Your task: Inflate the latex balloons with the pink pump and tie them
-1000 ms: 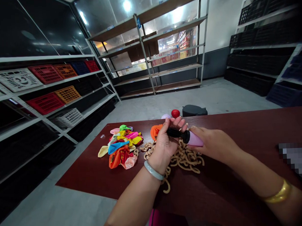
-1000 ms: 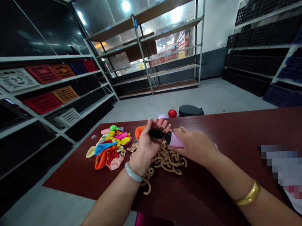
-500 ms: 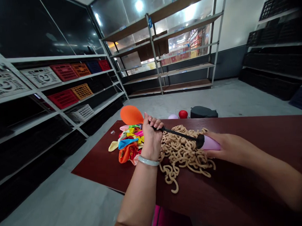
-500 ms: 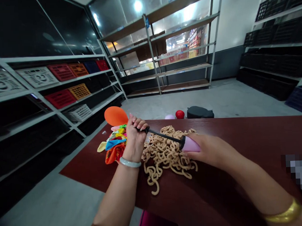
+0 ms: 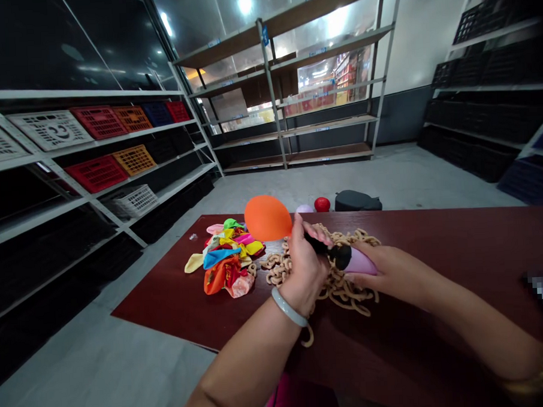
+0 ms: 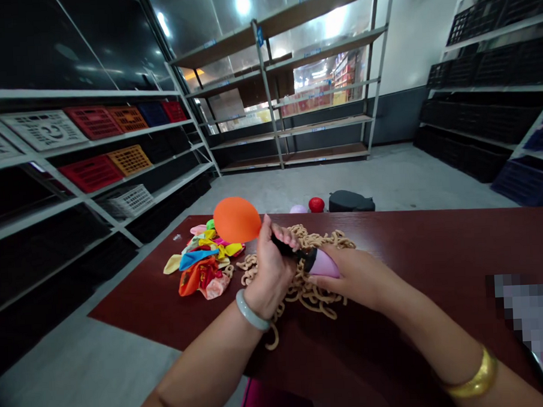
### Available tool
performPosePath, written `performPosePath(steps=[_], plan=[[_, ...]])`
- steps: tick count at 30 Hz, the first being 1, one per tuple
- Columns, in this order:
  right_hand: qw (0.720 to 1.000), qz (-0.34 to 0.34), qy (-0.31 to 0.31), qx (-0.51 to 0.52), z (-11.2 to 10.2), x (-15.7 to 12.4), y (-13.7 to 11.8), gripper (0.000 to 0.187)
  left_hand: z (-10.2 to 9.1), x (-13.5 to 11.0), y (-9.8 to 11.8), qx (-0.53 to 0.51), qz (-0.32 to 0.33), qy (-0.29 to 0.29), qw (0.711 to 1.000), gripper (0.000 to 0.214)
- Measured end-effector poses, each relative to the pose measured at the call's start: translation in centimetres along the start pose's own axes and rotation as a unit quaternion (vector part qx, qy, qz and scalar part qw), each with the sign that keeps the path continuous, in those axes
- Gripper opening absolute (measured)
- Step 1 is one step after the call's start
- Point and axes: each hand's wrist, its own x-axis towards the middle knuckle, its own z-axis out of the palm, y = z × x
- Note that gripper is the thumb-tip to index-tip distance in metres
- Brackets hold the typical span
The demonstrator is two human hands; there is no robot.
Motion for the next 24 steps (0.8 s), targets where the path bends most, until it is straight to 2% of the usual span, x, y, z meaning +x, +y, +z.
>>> performPosePath(steps=[4,9,13,18,21,24], plan=[[1.000,-0.005,0.018,0.014,0.3,-0.1,-0.9,0.050,0.6,-1.0,-0.7,-0.010,-0.028,-0.012,0.999,0.050],[0.999,0.018,0.032,0.030,0.7,0.0,-1.1,0.056,0.6,-0.5,0.9,-0.024,-0.047,-0.049,0.997,0.050],[0.996,0.008,-0.017,0.092,0.3,0.2,0.0,0.054,-0.5,1.3,3.7,-0.048,-0.008,-0.052,0.997,0.043],[0.988,0.011,-0.053,0.146,-0.5,0.2,1.8,0.060,-1.9,3.6,7.2,-0.062,0.081,-0.022,0.995,0.016],[0.987,0.013,-0.049,0.153,-0.7,0.1,1.8,0.057,-1.9,3.6,7.5,-0.061,0.094,-0.020,0.994,0.024],[0.984,-0.003,-0.059,0.168,-0.9,0.0,1.0,0.052,-1.2,2.6,6.1,-0.067,0.062,-0.047,0.995,0.045]])
